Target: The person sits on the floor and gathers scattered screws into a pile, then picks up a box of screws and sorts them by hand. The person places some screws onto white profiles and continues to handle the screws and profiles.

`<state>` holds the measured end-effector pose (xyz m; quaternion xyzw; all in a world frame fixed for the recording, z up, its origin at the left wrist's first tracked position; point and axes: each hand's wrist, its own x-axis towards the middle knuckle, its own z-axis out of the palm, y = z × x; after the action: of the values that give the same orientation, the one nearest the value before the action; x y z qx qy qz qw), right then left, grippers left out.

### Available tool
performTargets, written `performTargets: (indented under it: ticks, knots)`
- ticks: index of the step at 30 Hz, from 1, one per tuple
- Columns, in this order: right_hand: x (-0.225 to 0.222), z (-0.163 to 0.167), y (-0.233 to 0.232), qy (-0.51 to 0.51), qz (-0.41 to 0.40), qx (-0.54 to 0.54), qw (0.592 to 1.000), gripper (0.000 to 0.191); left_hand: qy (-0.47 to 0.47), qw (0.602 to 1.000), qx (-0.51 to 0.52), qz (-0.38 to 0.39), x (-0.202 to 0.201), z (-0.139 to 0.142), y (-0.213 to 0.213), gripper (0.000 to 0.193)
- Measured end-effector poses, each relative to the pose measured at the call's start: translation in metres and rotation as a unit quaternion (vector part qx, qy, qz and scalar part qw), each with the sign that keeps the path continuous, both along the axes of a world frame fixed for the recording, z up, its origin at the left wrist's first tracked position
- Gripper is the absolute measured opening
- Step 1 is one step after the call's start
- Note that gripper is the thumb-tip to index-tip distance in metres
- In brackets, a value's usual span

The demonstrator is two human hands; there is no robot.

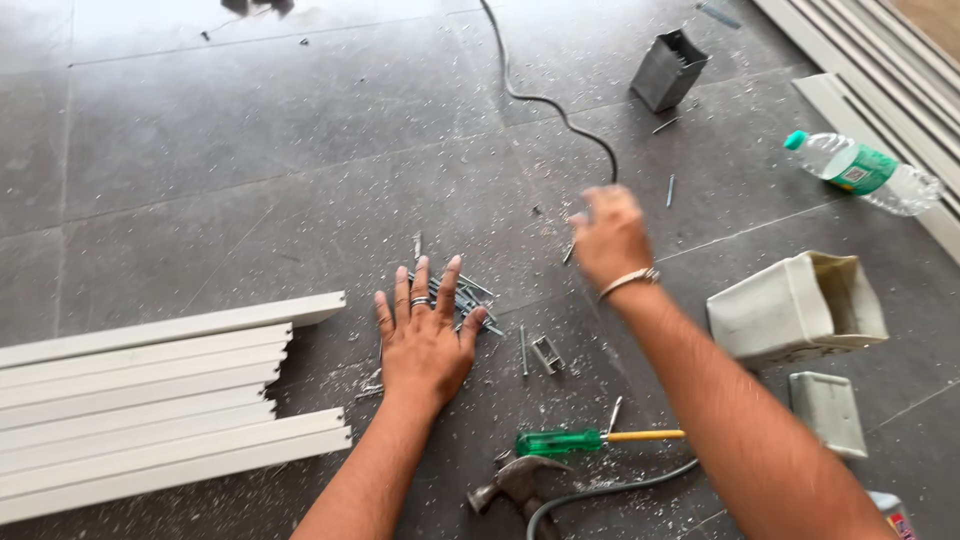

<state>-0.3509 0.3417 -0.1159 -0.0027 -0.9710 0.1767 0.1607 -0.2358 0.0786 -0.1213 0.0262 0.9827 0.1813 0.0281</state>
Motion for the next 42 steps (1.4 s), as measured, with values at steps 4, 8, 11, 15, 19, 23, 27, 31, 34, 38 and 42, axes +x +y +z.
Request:
performTargets:
  ticks: [4, 8, 11, 15, 19, 23, 27, 31, 34, 38, 42]
  knots:
    - [-0.044, -0.013, 0.087, 0.060, -0.074, 0.096, 0.991, 0.047, 0.022, 0.994, -0.079, -0.066, -0.004, 0.005, 0.006, 0.068]
    - [-0.045, -0.028, 0.115, -0.024, -0.090, 0.123, 0.988, 0.034, -0.055, 0.990, -0.104, -0.079, -0.013, 0.014, 0.014, 0.062]
    - [-0.048, -0.026, 0.114, -0.094, -0.143, 0.097, 0.980, 0.022, -0.094, 0.985, -0.119, -0.086, -0.019, 0.019, 0.020, 0.059]
    - [-0.055, -0.012, 0.113, -0.056, -0.151, 0.043, 0.986, 0.032, -0.069, 0.985, -0.133, -0.090, -0.020, 0.017, 0.025, 0.060]
    - [-0.067, -0.013, 0.108, -0.029, -0.167, 0.026, 0.985, 0.035, 0.065, 0.988, -0.111, -0.082, -0.023, 0.001, 0.024, 0.066]
    - [-0.086, -0.032, 0.103, 0.016, -0.125, 0.025, 0.992, 0.024, 0.317, 0.942, -0.089, -0.068, -0.025, -0.025, 0.018, 0.064]
    - [-0.124, -0.041, 0.107, 0.121, -0.057, 0.013, 0.991, 0.015, 0.288, 0.951, -0.091, -0.070, -0.027, -0.049, 0.014, 0.064]
    - [-0.157, -0.024, 0.111, 0.166, -0.054, 0.072, 0.982, 0.015, 0.342, 0.934, -0.076, -0.077, -0.044, -0.059, 0.013, 0.067]
    - [-0.155, -0.012, 0.107, 0.039, -0.144, 0.038, 0.988, 0.017, 0.417, 0.902, -0.070, -0.092, -0.057, -0.059, 0.016, 0.068]
    - [-0.131, -0.007, 0.100, 0.060, -0.188, 0.050, 0.979, 0.013, 0.388, 0.914, -0.083, -0.080, -0.042, -0.052, 0.019, 0.066]
    - [-0.109, -0.011, 0.096, 0.100, -0.197, 0.082, 0.972, 0.014, 0.343, 0.933, -0.101, -0.052, -0.023, -0.033, 0.022, 0.065]
